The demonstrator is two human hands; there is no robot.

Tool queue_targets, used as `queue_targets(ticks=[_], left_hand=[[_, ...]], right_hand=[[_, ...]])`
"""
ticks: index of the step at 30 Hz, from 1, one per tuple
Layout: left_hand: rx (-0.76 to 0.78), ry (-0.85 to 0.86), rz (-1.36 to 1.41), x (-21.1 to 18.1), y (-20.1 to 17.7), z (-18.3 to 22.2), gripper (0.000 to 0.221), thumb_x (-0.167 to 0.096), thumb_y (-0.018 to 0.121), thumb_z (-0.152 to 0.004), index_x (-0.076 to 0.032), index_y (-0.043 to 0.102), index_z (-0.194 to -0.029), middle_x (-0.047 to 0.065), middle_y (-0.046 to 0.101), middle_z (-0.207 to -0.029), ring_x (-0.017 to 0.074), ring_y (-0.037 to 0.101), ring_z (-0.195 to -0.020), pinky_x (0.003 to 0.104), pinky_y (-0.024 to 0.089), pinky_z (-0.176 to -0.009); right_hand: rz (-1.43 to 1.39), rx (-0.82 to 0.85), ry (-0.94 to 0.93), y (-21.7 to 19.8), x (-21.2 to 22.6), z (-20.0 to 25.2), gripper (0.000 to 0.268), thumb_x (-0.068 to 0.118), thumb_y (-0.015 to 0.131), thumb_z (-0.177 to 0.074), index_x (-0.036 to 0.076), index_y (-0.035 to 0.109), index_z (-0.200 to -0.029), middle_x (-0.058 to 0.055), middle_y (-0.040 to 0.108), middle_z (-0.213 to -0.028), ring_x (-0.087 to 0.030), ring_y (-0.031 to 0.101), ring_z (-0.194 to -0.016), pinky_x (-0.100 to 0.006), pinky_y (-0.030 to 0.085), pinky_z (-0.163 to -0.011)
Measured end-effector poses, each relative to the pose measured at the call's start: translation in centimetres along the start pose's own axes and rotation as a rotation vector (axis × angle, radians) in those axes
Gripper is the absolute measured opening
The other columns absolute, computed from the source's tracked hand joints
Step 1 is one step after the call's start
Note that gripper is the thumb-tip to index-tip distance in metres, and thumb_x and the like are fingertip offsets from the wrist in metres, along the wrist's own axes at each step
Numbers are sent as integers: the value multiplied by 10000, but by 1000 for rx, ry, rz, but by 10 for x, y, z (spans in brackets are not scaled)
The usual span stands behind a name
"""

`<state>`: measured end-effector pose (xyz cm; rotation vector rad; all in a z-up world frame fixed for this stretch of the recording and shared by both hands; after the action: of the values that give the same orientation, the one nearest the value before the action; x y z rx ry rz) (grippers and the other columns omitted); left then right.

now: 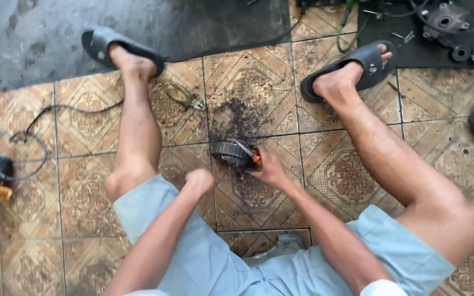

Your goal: Extracting copper wire from a motor stator using wire cutters while sitting on the floor.

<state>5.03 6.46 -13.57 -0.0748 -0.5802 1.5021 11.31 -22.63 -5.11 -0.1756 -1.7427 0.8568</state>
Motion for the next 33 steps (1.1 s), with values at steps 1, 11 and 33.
queue_targets(ticks=[1, 11, 33], left_hand=[[-135, 115, 75, -4, -20, 55, 220, -223, 615, -872, -161, 789, -989, 111, 757, -1070, 322, 712, -1052, 562, 572, -766], [-429, 470, 658, 1, -82, 163, 565, -340, 790, -845, 31, 553, -1200, 316, 701, -1136, 469, 684, -1107, 562, 572, -949], [-598, 379, 511, -15, -47, 153, 183, -92, 523, -940, -73, 702, -910, 188, 737, -759, 401, 761, -744, 474, 612, -555]], right_hand=[[65, 9, -38, -7, -8, -2, 1132, 393, 964, -596, -38, 396, -1476, -250, 686, -1178, -426, 690, -1046, -494, 575, -933], [14, 398, 23, -65, 21, -42, 824, 269, 886, -707, 62, 437, -1366, -193, 713, -1108, -410, 689, -1080, -526, 556, -913], [107, 205, 212, -85, 56, -43, 776, 256, 988, -568, 63, 572, -1193, -206, 705, -889, -454, 713, -909, -572, 539, -789]])
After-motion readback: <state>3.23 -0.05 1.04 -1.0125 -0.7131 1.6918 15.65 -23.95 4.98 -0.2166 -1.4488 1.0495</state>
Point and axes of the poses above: each hand's wrist, its own z-axis away from the middle knuckle, its own y-axis out of the palm, x = y × z, the point moved 5 cm from there along -z, towards the middle knuckle
